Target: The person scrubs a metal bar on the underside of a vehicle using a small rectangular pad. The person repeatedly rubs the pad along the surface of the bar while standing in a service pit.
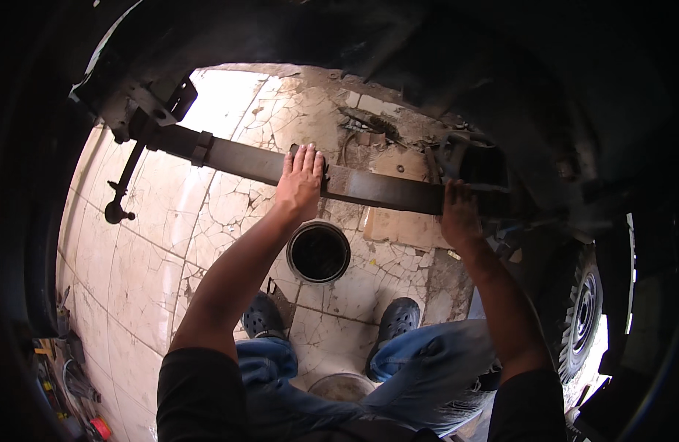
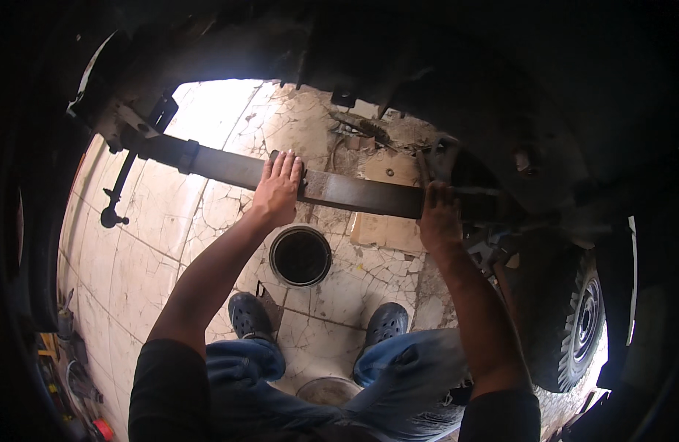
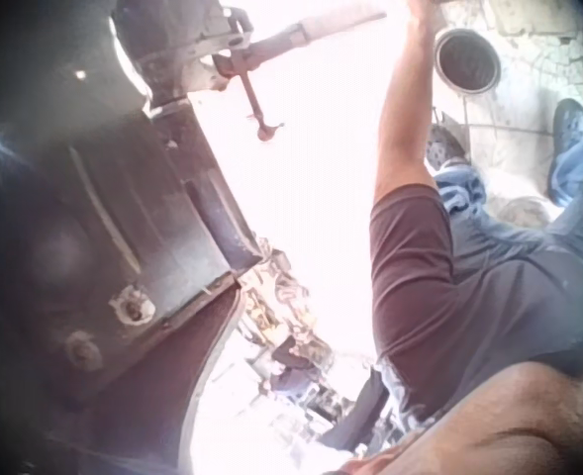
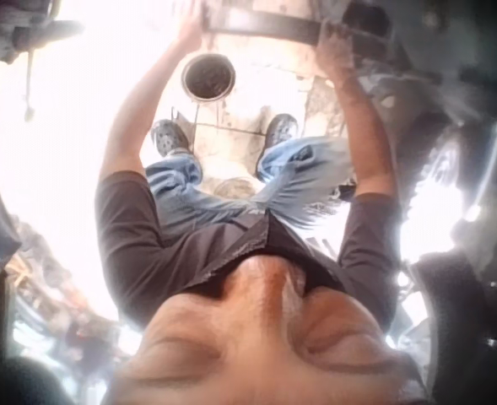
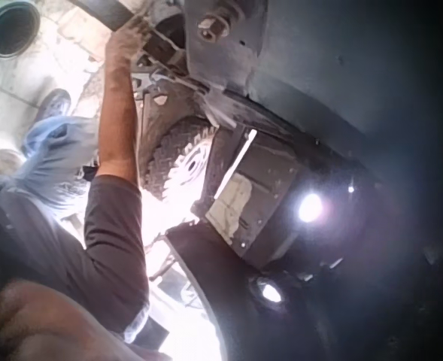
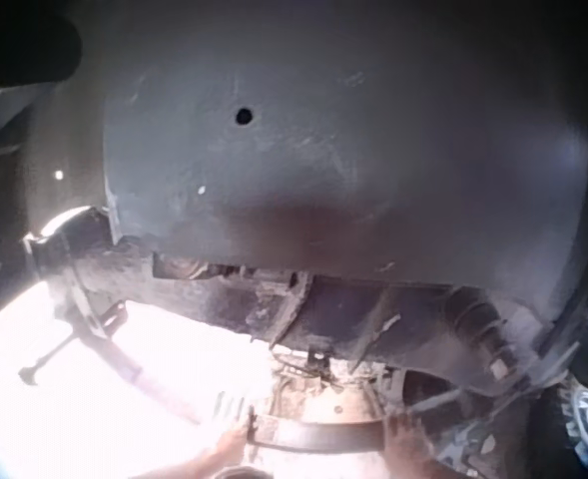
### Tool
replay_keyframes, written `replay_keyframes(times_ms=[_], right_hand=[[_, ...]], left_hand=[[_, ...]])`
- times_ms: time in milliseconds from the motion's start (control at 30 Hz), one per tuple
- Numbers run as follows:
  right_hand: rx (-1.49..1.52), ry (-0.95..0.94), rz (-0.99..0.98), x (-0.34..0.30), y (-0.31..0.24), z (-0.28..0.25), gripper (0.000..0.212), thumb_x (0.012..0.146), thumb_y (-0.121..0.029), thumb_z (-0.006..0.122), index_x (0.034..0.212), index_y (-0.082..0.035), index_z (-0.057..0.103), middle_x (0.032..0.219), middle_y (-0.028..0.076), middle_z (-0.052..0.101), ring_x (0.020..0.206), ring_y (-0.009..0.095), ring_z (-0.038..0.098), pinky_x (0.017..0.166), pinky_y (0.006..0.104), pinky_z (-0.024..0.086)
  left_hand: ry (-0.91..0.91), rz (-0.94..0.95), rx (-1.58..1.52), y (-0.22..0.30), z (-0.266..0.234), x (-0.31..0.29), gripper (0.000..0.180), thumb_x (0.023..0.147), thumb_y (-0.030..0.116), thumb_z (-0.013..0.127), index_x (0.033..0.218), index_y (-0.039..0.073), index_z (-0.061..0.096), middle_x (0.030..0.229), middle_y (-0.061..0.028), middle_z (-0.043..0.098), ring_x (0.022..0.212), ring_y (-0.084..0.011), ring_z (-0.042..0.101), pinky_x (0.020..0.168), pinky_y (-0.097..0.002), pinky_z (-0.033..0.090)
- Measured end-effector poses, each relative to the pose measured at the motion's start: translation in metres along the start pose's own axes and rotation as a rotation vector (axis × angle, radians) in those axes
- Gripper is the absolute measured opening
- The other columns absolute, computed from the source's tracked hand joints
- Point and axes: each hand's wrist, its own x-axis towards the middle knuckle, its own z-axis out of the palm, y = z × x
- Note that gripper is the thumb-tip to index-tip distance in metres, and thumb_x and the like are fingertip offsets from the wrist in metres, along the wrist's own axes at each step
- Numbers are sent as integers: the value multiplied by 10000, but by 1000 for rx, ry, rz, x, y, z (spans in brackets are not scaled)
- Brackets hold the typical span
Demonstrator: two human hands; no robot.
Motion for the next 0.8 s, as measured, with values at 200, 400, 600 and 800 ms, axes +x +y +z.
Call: replay_keyframes(times_ms=[200,400,600,800], right_hand=[[77,-17,43,-6,7,-8,929,847,-280,730,1523,21,167,1544,286,257,1437,441,270,1179,515,234],[16,-52,33,-1,-6,-13,927,864,-290,713,1526,27,147,1549,288,248,1444,436,258,1188,515,210],[27,-29,20,-1,12,1,936,865,-301,709,1526,38,140,1543,293,258,1444,434,256,1195,506,193],[-18,-50,27,-3,-4,-17,931,861,-297,714,1518,48,151,1535,290,271,1439,433,266,1191,504,202]], left_hand=[[25,124,4,-2,2,-37,911,718,123,595,1527,-42,209,1616,-213,172,1512,-334,152,1229,-475,113],[80,17,0,-9,14,-1,860,747,111,567,1524,-33,227,1605,-210,213,1507,-331,171,1228,-474,119],[-61,43,105,7,-12,-21,731,895,197,481,1540,-9,207,1625,-188,171,1513,-326,154,1227,-481,104],[-35,26,76,-1,-2,-17,715,907,194,465,1543,-6,204,1625,-188,171,1514,-327,149,1226,-485,107]])
